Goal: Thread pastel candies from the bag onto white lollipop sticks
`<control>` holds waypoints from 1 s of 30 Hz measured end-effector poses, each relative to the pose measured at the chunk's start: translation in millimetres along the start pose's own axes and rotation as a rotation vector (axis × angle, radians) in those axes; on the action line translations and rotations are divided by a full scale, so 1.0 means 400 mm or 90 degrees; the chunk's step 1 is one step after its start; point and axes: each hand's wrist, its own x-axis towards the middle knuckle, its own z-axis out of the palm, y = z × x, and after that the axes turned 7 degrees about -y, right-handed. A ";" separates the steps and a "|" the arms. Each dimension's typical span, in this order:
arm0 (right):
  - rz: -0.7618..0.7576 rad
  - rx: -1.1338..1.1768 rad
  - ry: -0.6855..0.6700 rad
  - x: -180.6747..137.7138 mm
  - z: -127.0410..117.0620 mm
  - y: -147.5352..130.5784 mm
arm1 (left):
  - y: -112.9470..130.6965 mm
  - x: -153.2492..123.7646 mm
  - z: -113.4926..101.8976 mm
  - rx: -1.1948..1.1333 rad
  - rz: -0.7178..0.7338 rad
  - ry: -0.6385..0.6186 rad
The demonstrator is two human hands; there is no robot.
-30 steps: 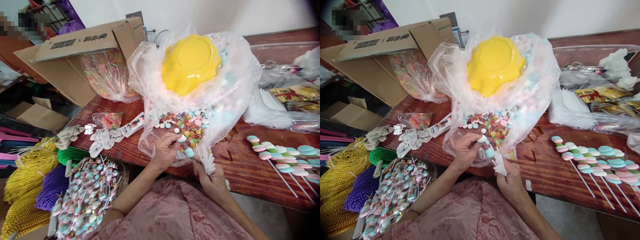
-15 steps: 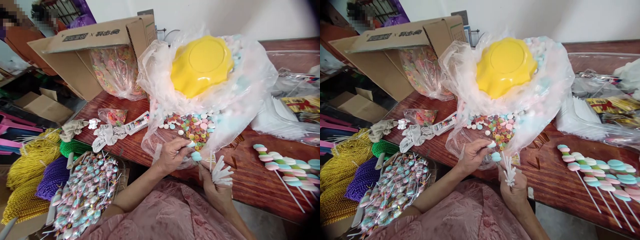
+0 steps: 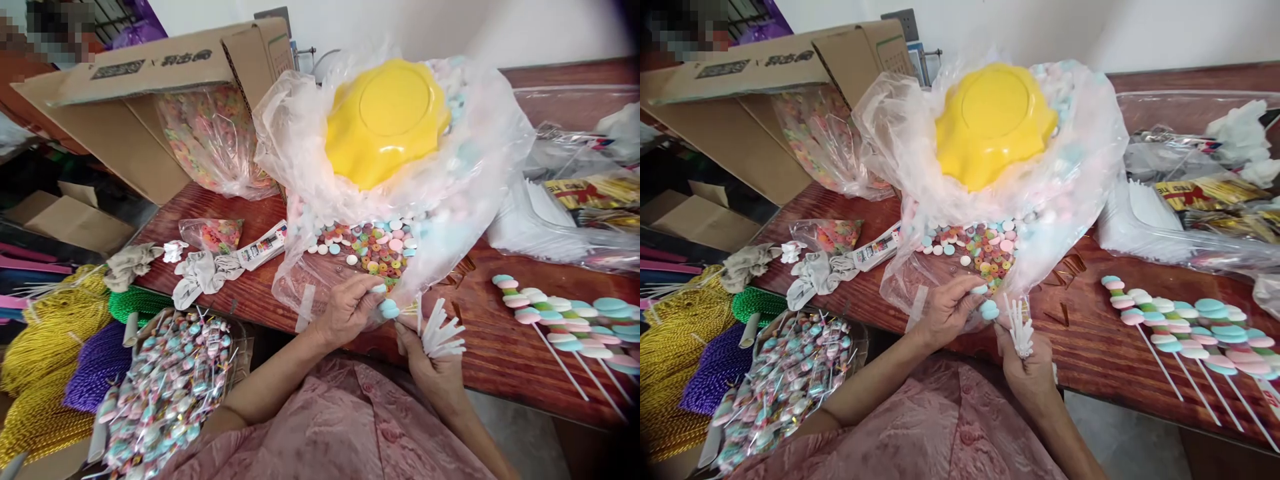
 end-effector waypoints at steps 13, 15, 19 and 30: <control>0.036 -0.062 -0.028 -0.018 -0.023 0.022 | 0.023 -0.037 0.052 -0.073 -0.095 -0.004; 0.035 -0.085 -0.039 -0.019 -0.016 0.026 | 0.020 -0.036 0.054 -0.050 -0.050 -0.006; 0.066 -0.079 -0.034 -0.015 0.006 0.029 | 0.017 -0.035 0.069 -0.039 -0.024 -0.017; 0.164 -0.042 0.129 0.035 -0.098 0.020 | -0.090 0.043 -0.106 0.208 -0.212 -0.040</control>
